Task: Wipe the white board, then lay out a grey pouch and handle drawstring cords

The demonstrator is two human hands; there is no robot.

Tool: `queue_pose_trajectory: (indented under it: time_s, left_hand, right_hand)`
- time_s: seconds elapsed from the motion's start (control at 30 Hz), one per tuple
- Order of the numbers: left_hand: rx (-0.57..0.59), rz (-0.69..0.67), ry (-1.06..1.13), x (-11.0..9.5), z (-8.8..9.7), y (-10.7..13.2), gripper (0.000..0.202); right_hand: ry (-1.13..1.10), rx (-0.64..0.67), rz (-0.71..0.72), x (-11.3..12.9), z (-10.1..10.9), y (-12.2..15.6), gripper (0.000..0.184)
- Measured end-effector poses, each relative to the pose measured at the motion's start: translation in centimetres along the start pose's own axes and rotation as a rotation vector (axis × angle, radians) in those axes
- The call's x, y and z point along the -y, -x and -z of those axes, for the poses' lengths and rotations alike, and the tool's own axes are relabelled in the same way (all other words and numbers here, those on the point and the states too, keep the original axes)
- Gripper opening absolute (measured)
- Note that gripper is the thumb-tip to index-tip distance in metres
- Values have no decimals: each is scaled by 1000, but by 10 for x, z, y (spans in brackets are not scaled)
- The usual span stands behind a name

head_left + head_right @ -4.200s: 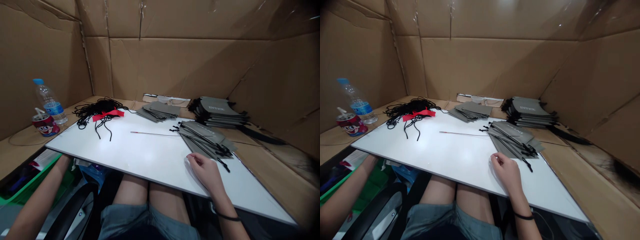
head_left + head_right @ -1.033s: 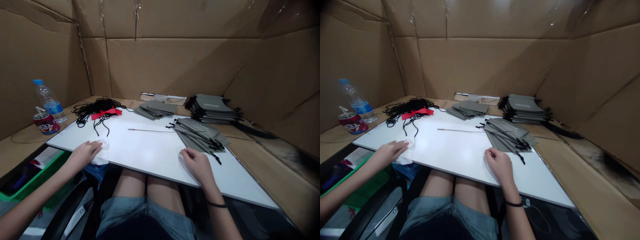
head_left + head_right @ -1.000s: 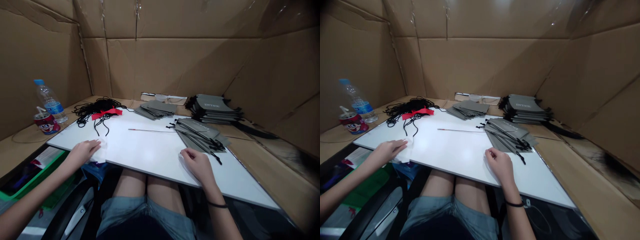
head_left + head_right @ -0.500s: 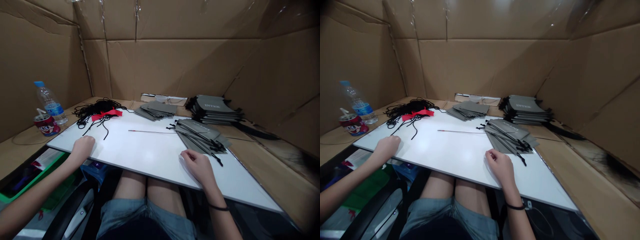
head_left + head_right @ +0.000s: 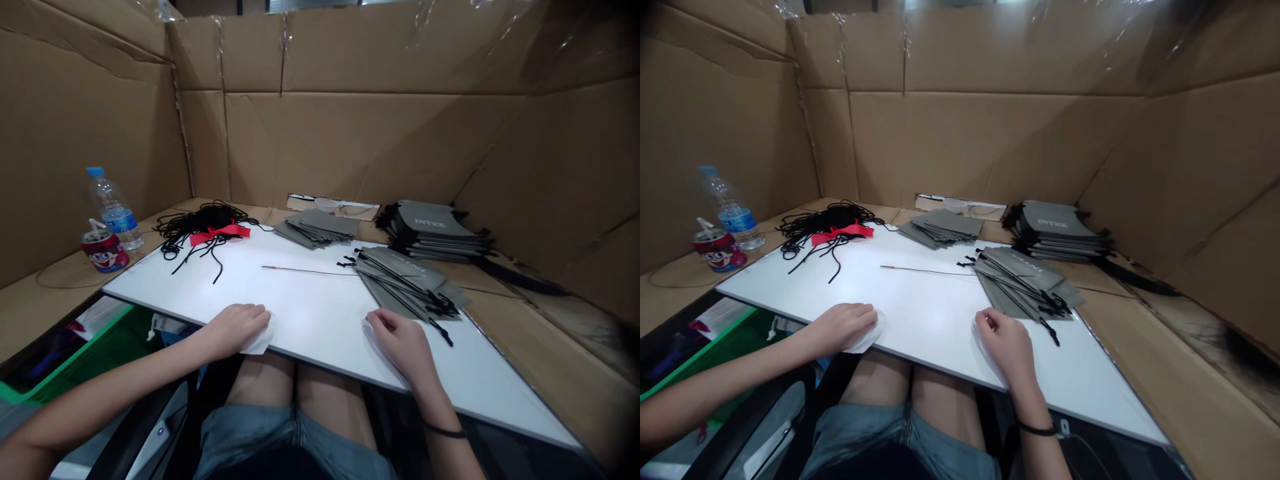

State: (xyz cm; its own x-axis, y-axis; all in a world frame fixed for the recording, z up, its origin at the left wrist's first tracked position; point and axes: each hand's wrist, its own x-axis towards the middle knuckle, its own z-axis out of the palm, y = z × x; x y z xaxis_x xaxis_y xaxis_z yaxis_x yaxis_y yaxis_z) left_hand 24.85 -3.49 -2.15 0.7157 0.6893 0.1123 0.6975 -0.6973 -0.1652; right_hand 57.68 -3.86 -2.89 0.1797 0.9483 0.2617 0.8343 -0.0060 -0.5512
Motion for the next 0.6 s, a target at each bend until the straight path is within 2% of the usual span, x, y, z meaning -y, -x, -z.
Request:
queue_pose_trajectory:
  time_s: [0.1, 0.23, 0.3, 0.37, 0.47, 0.6]
  left_hand:
    - [56, 120, -8, 8, 4, 5, 19]
    - [205, 400, -112, 25, 11, 15, 27]
    - [238, 547, -167, 35, 13, 18, 34]
    - [244, 626, -187, 40, 13, 18, 35]
    - [247, 554, -142, 32, 15, 13, 33]
    - [252, 335, -54, -9, 16, -3, 27]
  right_hand:
    - [0, -8, 9, 0, 0, 0, 36]
    - [4, -11, 17, 0, 0, 1, 36]
    - [8, -6, 15, 0, 1, 1, 36]
    - [12, -8, 18, 0, 1, 1, 36]
    - [16, -19, 27, 0, 0, 1, 36]
    - [28, -13, 28, 0, -1, 1, 36]
